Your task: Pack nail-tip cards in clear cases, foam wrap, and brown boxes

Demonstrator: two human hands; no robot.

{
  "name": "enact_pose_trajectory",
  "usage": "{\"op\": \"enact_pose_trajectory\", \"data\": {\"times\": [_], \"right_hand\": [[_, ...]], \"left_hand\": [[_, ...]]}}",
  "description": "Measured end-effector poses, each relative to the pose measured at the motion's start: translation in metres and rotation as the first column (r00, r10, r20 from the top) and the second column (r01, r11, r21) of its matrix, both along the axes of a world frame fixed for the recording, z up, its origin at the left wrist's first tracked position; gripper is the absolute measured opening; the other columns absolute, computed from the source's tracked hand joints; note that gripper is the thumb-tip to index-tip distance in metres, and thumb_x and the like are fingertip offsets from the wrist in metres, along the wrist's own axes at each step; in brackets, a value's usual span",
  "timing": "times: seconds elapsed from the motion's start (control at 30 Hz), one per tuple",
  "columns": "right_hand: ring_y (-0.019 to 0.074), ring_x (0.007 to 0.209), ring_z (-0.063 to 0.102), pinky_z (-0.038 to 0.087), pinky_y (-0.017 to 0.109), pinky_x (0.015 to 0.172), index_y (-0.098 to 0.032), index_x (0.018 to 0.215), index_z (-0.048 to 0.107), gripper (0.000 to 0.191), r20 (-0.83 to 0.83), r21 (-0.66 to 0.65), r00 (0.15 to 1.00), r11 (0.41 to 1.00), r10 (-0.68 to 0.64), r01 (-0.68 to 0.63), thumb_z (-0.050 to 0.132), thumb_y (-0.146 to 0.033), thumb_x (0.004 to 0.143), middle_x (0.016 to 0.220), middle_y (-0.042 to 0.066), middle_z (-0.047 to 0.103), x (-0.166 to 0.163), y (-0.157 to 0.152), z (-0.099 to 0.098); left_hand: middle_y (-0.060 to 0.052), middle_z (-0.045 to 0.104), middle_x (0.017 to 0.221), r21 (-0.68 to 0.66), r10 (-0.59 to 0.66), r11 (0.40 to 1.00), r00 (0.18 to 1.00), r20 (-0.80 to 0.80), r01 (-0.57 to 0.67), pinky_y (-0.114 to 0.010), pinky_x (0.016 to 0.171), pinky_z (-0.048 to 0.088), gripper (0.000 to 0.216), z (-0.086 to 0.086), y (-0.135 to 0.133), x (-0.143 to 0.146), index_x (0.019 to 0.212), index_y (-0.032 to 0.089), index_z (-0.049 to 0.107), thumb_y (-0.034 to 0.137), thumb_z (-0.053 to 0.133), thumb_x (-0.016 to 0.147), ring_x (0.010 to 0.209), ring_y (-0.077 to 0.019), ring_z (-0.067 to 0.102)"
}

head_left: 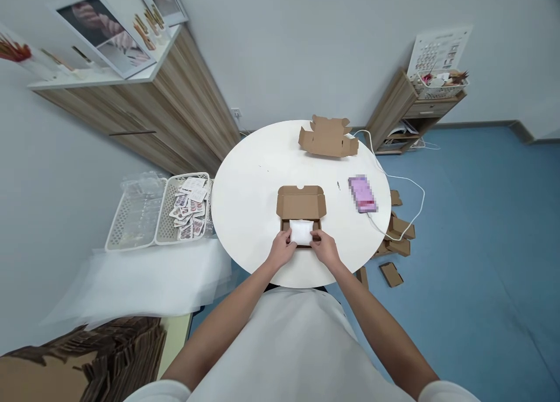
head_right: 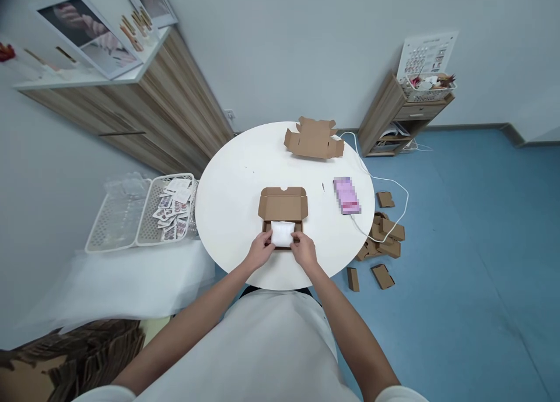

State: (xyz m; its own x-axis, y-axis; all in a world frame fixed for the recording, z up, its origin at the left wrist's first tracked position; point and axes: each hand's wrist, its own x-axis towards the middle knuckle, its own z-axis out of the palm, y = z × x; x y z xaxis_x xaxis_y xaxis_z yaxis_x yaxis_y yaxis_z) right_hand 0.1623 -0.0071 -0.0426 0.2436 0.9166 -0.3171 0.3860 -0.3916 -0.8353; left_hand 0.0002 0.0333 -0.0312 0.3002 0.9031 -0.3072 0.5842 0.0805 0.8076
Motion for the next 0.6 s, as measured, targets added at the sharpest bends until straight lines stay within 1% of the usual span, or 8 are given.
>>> {"op": "enact_pose_trajectory", "data": {"times": [0.07,0.13,0.2,0.33,0.4,0.5,0.53,0.6], "right_hand": [[0.0154,0.07,0.06,0.044,0.031,0.07,-0.024,0.091,0.059,0.029,0.074,-0.003,0.997,0.999,0.035,-0.035,0.052,-0.012,0.066,0.092,0.002,0.063,0.0,0.003,-0.004],[0.0176,0.072,0.059,0.042,0.031,0.069,-0.024,0.09,0.058,0.03,0.164,-0.011,0.983,0.997,0.083,-0.083,0.051,-0.009,0.065,0.088,0.003,0.063,-0.001,0.007,-0.008],[0.0202,0.074,0.058,0.04,0.031,0.067,-0.022,0.089,0.058,0.03,0.26,-0.031,0.955,0.99,0.143,-0.14,0.05,-0.006,0.064,0.084,0.005,0.063,-0.003,0.01,-0.01],[0.0232,0.076,0.058,0.036,0.03,0.063,-0.02,0.089,0.058,0.029,0.4,-0.125,0.884,0.97,0.24,-0.207,0.048,-0.005,0.067,0.082,0.008,0.063,-0.009,0.015,-0.01],[0.0219,0.076,0.058,0.035,0.028,0.062,-0.019,0.088,0.058,0.027,0.438,-0.171,0.854,0.958,0.282,-0.229,0.047,-0.005,0.068,0.081,0.008,0.063,-0.011,0.017,-0.007],[0.0187,0.077,0.057,0.035,0.025,0.063,-0.018,0.084,0.059,0.022,0.466,-0.206,0.821,0.943,0.329,-0.261,0.047,-0.007,0.069,0.08,0.006,0.063,-0.012,0.015,-0.001],[0.0179,0.077,0.057,0.035,0.025,0.063,-0.018,0.084,0.059,0.021,0.468,-0.194,0.82,0.943,0.33,-0.269,0.047,-0.008,0.069,0.081,0.006,0.063,-0.01,0.014,0.002],[0.017,0.078,0.057,0.036,0.024,0.065,-0.018,0.085,0.059,0.02,0.461,-0.128,0.837,0.955,0.295,-0.267,0.047,-0.012,0.071,0.085,0.005,0.063,-0.002,0.013,0.009]], "left_hand": [[-0.002,0.051,0.078,0.014,-0.045,0.999,0.997,-0.063,0.046,-0.029,0.071,0.041,0.022,0.0,0.002,0.001,0.086,0.019,0.057,0.015,0.045,0.067,0.074,-0.0162,0.051],[-0.004,0.053,0.077,0.014,-0.072,0.997,0.99,-0.122,0.074,-0.03,0.069,0.04,0.018,-0.002,0.003,0.002,0.082,0.018,0.056,0.017,0.045,0.067,0.076,-0.0187,0.052],[-0.008,0.056,0.082,0.002,-0.081,0.997,0.982,-0.17,0.082,-0.032,0.07,0.04,0.021,-0.003,0.004,0.005,0.086,0.016,0.055,0.018,0.046,0.067,0.081,-0.0229,0.054],[-0.017,0.057,0.096,-0.037,-0.086,0.996,0.968,-0.234,0.08,-0.034,0.075,0.038,0.04,-0.004,0.005,0.012,0.104,0.008,0.05,0.02,0.047,0.066,0.095,-0.0298,0.053],[-0.017,0.057,0.099,-0.051,-0.116,0.993,0.958,-0.262,0.106,-0.034,0.076,0.038,0.041,-0.002,0.003,0.014,0.106,0.008,0.049,0.02,0.046,0.067,0.097,-0.0296,0.052],[-0.015,0.057,0.101,-0.038,-0.177,0.984,0.938,-0.298,0.174,-0.032,0.076,0.039,0.032,0.002,0.002,0.013,0.099,0.011,0.051,0.017,0.045,0.068,0.096,-0.0266,0.053],[-0.014,0.057,0.101,-0.019,-0.187,0.982,0.935,-0.301,0.19,-0.032,0.076,0.04,0.029,0.003,0.002,0.011,0.096,0.012,0.052,0.016,0.044,0.068,0.095,-0.0254,0.053],[-0.012,0.057,0.102,0.048,-0.166,0.981,0.946,-0.278,0.186,-0.031,0.078,0.04,0.028,0.005,0.005,0.004,0.096,0.013,0.052,0.015,0.043,0.069,0.095,-0.0231,0.053]]}}
